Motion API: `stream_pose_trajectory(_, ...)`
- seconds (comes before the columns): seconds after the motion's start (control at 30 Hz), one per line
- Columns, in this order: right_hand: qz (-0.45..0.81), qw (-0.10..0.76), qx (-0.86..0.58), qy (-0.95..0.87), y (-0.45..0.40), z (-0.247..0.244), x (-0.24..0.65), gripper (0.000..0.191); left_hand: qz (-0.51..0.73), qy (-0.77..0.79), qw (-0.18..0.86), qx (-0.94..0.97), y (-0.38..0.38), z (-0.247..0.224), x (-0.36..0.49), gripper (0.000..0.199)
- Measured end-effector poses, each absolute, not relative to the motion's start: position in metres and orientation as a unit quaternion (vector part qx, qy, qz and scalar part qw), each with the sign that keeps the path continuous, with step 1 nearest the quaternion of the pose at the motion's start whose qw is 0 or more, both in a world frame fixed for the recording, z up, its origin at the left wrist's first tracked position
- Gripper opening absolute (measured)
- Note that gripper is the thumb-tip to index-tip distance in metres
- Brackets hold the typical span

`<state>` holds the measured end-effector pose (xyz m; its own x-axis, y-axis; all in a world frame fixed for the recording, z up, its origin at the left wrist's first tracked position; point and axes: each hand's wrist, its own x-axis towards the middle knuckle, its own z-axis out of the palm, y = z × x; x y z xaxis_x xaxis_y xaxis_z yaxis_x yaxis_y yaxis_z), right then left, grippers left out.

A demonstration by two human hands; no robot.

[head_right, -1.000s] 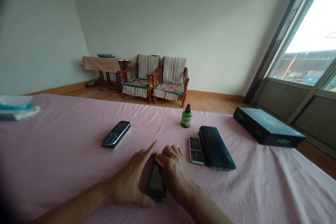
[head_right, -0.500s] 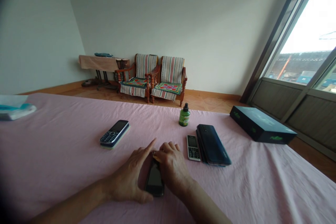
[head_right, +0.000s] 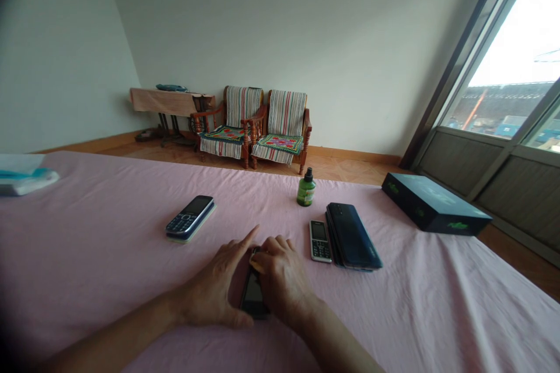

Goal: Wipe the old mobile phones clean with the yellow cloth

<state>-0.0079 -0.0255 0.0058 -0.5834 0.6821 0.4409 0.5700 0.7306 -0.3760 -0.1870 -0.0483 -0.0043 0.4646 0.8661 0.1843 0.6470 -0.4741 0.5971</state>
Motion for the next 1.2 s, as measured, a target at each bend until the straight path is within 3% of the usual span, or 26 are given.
stream_pose_trajectory(0.37, 0.16, 0.289, -0.323, -0.887, -0.071, 0.002, 0.001, 0.029, 0.25, 0.438, 0.197, 0.841, -0.046, -0.006, -0.185, 0.137)
stream_pose_trajectory(0.47, 0.166, 0.292, -0.327, -0.883, -0.073, 0.002, 0.002, 0.024, 0.242, 0.441, 0.187, 0.844, -0.045, -0.007, -0.186, 0.13)
stream_pose_trajectory(0.63, 0.181, 0.285, -0.334, -0.88, -0.07, 0.007, 0.013, 0.027, 0.217, 0.435, 0.176, 0.856, -0.045, -0.002, -0.188, 0.098)
stream_pose_trajectory(1.2, 0.165, 0.223, -0.3, -0.913, -0.068, 0.022, 0.024, 0.032, 0.211, 0.436, 0.194, 0.853, -0.046, 0.007, -0.187, 0.095)
